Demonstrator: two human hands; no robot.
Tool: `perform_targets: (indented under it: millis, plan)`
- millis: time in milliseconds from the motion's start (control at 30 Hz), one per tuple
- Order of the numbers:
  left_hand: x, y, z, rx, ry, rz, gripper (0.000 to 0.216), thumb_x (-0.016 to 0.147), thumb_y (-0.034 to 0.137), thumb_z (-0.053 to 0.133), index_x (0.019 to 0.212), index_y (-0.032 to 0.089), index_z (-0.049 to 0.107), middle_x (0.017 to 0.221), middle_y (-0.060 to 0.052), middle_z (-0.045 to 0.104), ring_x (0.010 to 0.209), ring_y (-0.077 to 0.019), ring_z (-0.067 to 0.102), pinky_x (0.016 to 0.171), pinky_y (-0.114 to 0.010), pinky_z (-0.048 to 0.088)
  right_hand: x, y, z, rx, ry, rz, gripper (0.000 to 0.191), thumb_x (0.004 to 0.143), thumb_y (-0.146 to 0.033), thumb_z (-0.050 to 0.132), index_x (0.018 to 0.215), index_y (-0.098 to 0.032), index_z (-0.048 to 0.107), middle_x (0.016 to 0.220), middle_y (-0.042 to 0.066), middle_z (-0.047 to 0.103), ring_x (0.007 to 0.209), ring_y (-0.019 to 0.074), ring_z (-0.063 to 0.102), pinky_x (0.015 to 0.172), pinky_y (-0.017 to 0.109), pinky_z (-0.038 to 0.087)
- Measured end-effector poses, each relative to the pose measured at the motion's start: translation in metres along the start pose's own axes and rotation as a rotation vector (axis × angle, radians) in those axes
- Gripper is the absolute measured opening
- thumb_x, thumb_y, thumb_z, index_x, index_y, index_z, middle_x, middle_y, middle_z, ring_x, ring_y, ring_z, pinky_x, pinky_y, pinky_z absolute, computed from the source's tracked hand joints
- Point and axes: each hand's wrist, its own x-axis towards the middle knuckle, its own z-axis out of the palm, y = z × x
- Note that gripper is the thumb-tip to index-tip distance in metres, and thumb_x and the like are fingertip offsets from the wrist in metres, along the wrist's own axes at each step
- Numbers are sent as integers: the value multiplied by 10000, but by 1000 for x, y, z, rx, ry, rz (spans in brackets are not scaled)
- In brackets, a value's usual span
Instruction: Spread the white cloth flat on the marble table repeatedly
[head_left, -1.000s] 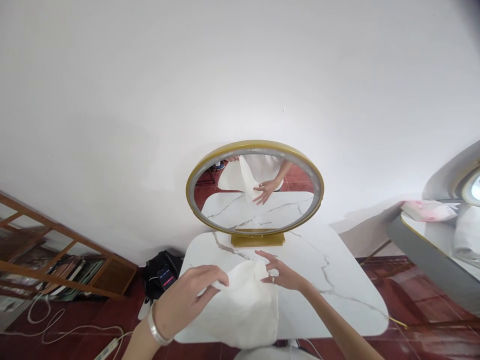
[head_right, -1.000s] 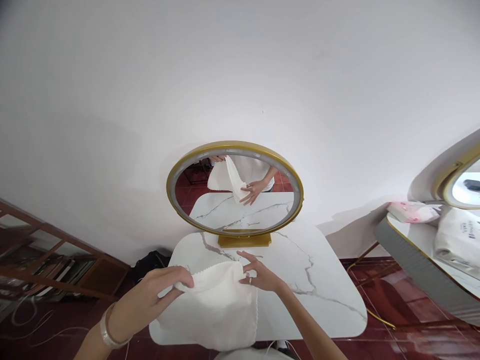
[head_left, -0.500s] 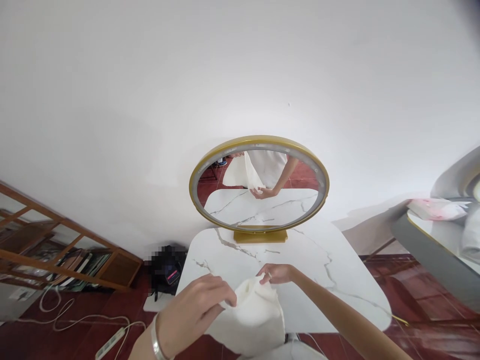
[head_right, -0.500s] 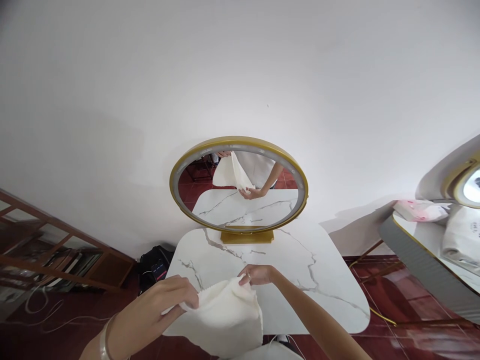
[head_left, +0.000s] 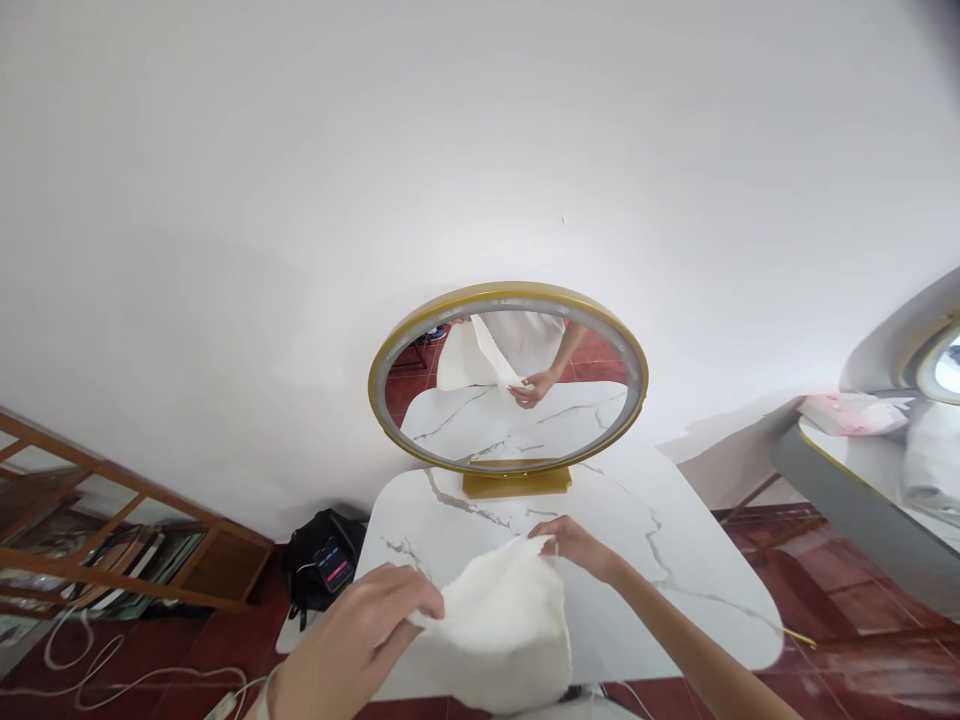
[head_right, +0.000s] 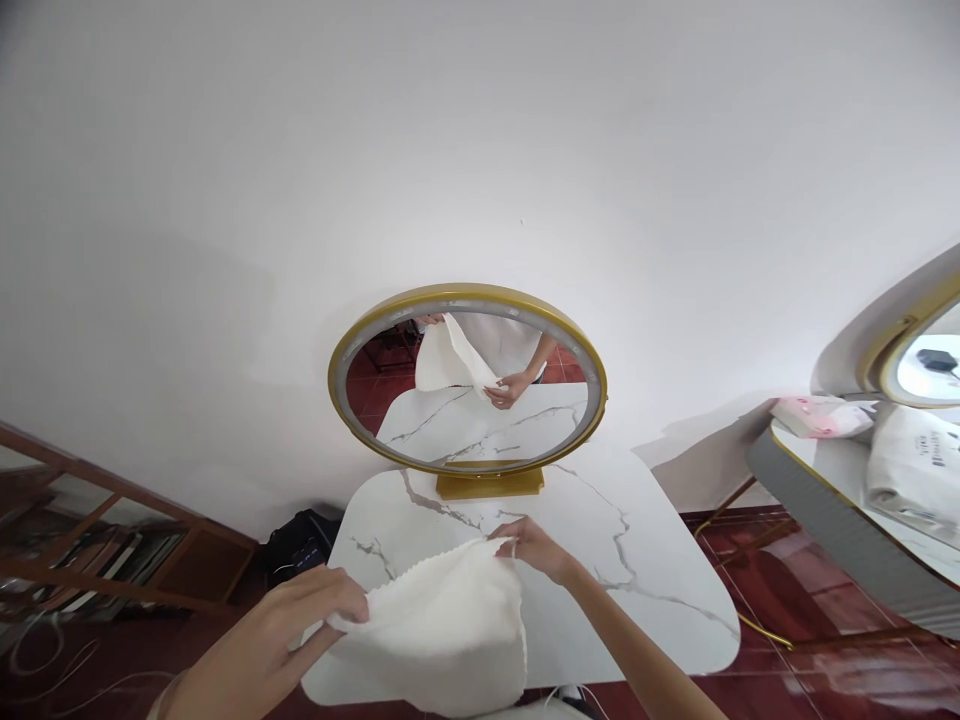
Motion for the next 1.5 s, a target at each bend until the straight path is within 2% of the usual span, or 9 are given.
perform_targets:
  millis: [167, 300, 467, 567, 633, 867, 1033, 1233, 1500]
  plan:
    - [0, -25, -9, 60, 259, -120, 136, 882, 249, 469, 895, 263, 604, 848, 50, 709, 740, -116, 667, 690, -163, 501, -49, -63, -49, -78, 325, -220, 253, 667, -420, 761, 743, -184, 711, 835, 72, 667, 794, 201, 612, 700, 318, 517]
    - [38, -17, -36, 173, 469, -79, 147, 900, 324, 461, 905, 257, 592, 852, 42, 705, 737, -129, 656, 673, -185, 498, -87, -119, -79, -150, 469, -315, 246, 680, -423, 752, 763, -197, 701, 793, 69, 663, 725, 188, 609, 624, 305, 515]
    - [162, 34, -93, 435, 956, 18, 95, 876, 254, 486, 907, 216, 568, 818, -12, 620, 791, -173, 578, 718, -272, 472, -79, -189, -113, -117, 1017, -668, 244, 725, -355, 704, 901, -232, 589, 768, -1, 616, 638, 126, 563, 537, 243, 433]
    - [251, 65, -110, 598, 949, 49, 212, 871, 96, 414, 939, 202, 583, 799, -37, 599, 841, -194, 566, 710, -290, 454, -48, -211, -138, -235, 1393, -918, 69, 737, -245, 586, 787, -205, 558, 995, 48, 602, 761, 137, 575, 572, 249, 406]
    - [295, 79, -105, 645, 828, 19, 307, 868, 31, 366, 995, 201, 588, 851, -52, 603, 796, -184, 574, 669, -293, 448, -26, -204, -155, -408, 1550, -850, 117, 713, -186, 480, 680, -181, 592, 1029, 72, 573, 732, 134, 543, 561, 264, 380]
    - [320, 94, -27, 798, 542, 302, 254, 919, 274, 444, 1007, 117, 624, 1354, -149, 461, 1021, -254, 528, 867, -414, 426, 8, -105, -164, -574, 1357, -480, 383, 868, -320, 338, 964, -199, 689, 1104, 105, 540, 1010, 229, 530, 845, 399, 449]
    - [332, 85, 7, 891, 473, 465, 200, 929, 284, 480, 1061, 207, 611, 1022, -71, 640, 1081, -259, 498, 955, -470, 325, 14, -74, -122, -747, 1512, -462, 478, 911, -516, 378, 1274, -237, 517, 1527, 111, 101, 1396, 353, 89, 1057, 599, 219]
    - [336, 72, -12, 809, 563, 497, 215, 960, 247, 434, 933, 217, 645, 998, -16, 680, 1082, -189, 528, 968, -397, 322, 37, -104, -102, -802, 1352, -624, 594, 952, -397, 328, 1483, -265, 96, 1466, 129, 318, 1359, 277, 283, 1047, 542, 308]
    - [260, 2, -80, 504, 896, 202, 305, 963, 362, 405, 1146, 262, 627, 1161, -31, 675, 1095, -187, 574, 937, -371, 382, 63, -211, -80, -1219, 1288, -882, 527, 924, -397, 449, 1424, -281, 328, 1384, 114, 407, 1276, 291, 363, 1028, 484, 314]
